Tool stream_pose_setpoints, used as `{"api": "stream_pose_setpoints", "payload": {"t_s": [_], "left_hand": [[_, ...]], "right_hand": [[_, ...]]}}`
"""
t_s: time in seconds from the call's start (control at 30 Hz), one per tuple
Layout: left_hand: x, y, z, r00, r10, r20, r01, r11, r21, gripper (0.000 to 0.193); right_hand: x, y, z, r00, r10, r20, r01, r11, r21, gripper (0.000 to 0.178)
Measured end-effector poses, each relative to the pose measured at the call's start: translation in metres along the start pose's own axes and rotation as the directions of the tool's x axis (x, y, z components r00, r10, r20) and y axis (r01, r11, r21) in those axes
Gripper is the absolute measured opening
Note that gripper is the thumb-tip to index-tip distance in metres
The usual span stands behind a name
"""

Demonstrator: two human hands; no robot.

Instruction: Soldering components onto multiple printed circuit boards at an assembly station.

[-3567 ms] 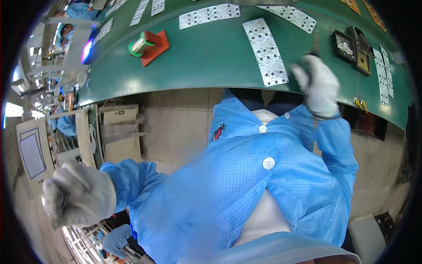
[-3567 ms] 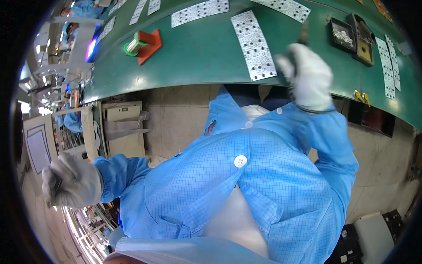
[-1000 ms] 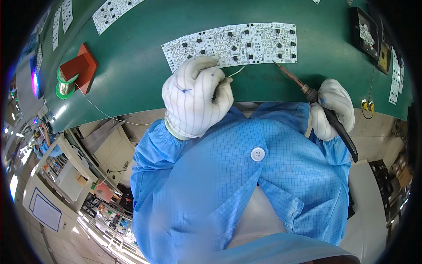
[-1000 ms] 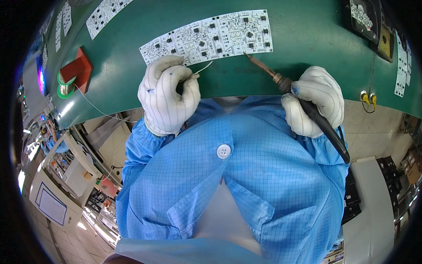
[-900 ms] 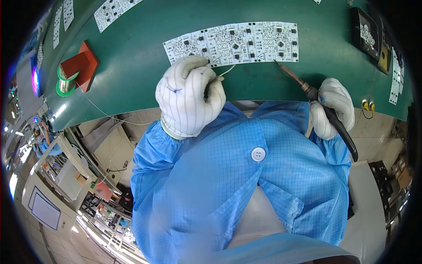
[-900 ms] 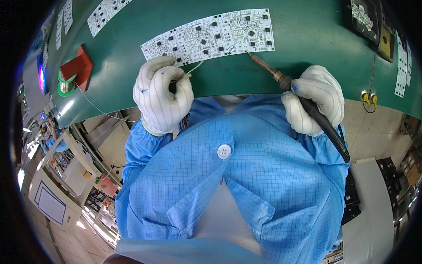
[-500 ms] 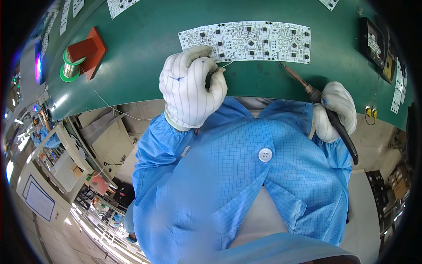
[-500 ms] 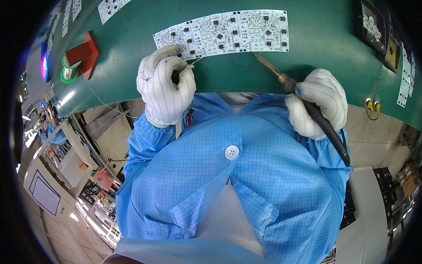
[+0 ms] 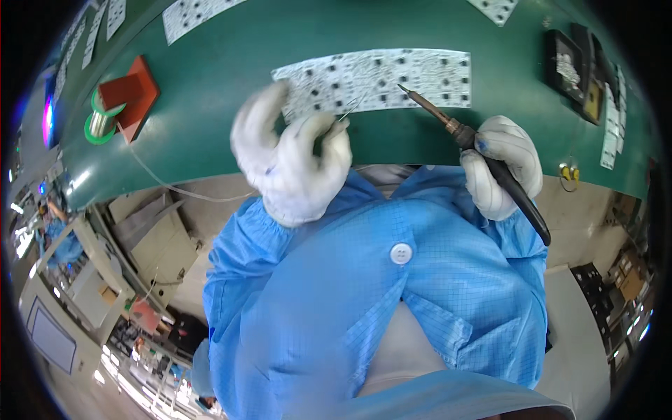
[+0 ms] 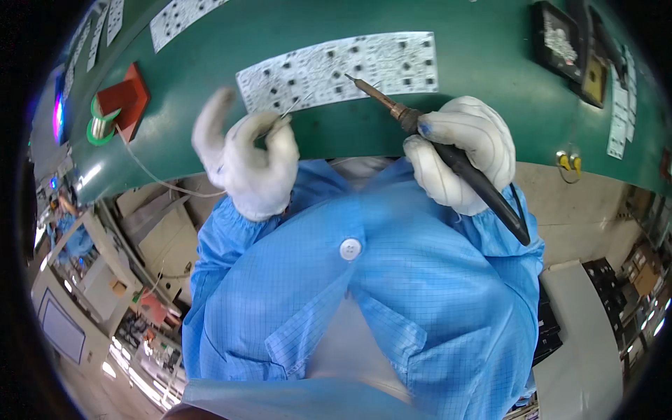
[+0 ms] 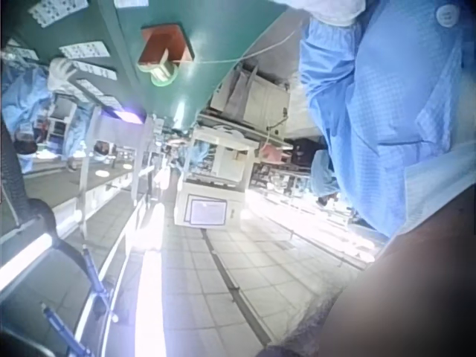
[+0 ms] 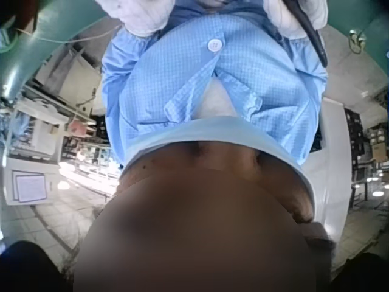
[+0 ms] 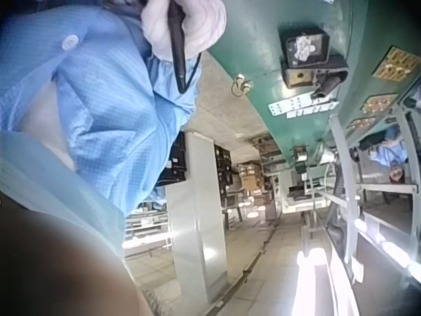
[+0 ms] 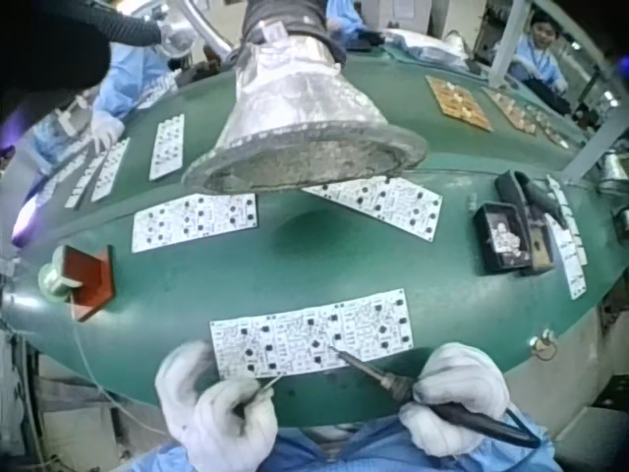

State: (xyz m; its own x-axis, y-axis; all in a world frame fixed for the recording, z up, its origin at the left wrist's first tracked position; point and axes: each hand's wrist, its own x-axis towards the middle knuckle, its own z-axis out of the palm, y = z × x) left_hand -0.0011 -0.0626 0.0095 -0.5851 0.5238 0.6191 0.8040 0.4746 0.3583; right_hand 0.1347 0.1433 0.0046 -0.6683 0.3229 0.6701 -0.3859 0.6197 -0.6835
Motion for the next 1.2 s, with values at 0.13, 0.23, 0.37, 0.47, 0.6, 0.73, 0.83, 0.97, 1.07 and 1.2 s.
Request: {"api": "stream_pose_setpoints", "payload": {"t_s": [0.13, 0.23, 0.37, 0.47, 0.6, 0.73, 0.83, 0.97, 1.07, 1.2], "left_hand": [[0.006, 0.005, 0.004, 0.973, 0.137, -0.184, -0.147, 0.988, -0.041, 0.022], [0.01, 0.004, 0.005, 0.941, 0.261, -0.216, -0.276, 0.96, -0.042, 0.023], [0.019, -0.005, -0.001, 0.929, 0.295, -0.223, -0.306, 0.952, -0.017, 0.023], [0.021, -0.007, -0.002, 0.931, 0.308, -0.196, -0.316, 0.949, -0.009, 0.024], [0.011, -0.006, 0.003, 0.975, 0.221, -0.019, -0.221, 0.975, -0.022, 0.025], [-0.003, -0.011, 0.009, 0.978, 0.169, 0.119, -0.168, 0.986, -0.02, 0.025], [-0.009, -0.014, 0.013, 0.977, 0.174, 0.122, -0.175, 0.985, -0.007, 0.026], [-0.011, -0.015, 0.013, 0.97, 0.184, 0.157, -0.185, 0.983, -0.007, 0.025], [-0.012, -0.014, 0.013, 0.97, 0.187, 0.154, -0.19, 0.982, 0.007, 0.024], [-0.012, -0.015, 0.014, 0.97, 0.177, 0.166, -0.181, 0.983, 0.013, 0.023]], "right_hand": [[-0.001, -0.004, -0.015, 0.969, 0.247, -0.02, -0.244, 0.966, 0.082, 0.028], [-0.007, -0.008, -0.023, 0.952, 0.299, -0.065, -0.302, 0.952, -0.046, 0.025], [-0.009, -0.008, -0.022, 0.923, 0.379, -0.071, -0.38, 0.925, -0.013, 0.027], [-0.002, -0.006, -0.02, 0.936, 0.348, -0.046, -0.349, 0.937, -0.007, 0.027], [0.024, -0.004, -0.027, 0.951, 0.305, 0.058, -0.302, 0.951, -0.06, 0.025], [0.044, -0.006, -0.028, 0.906, 0.284, 0.313, -0.235, 0.954, -0.187, 0.024], [0.053, -0.006, -0.022, 0.863, 0.277, 0.422, -0.243, 0.961, -0.135, 0.024], [0.058, -0.004, -0.015, 0.844, 0.266, 0.467, -0.222, 0.964, -0.147, 0.023], [0.06, -0.002, -0.012, 0.837, 0.256, 0.484, -0.218, 0.967, -0.135, 0.023], [0.058, -0.005, -0.011, 0.806, 0.35, 0.477, -0.313, 0.936, -0.158, 0.02]]}}
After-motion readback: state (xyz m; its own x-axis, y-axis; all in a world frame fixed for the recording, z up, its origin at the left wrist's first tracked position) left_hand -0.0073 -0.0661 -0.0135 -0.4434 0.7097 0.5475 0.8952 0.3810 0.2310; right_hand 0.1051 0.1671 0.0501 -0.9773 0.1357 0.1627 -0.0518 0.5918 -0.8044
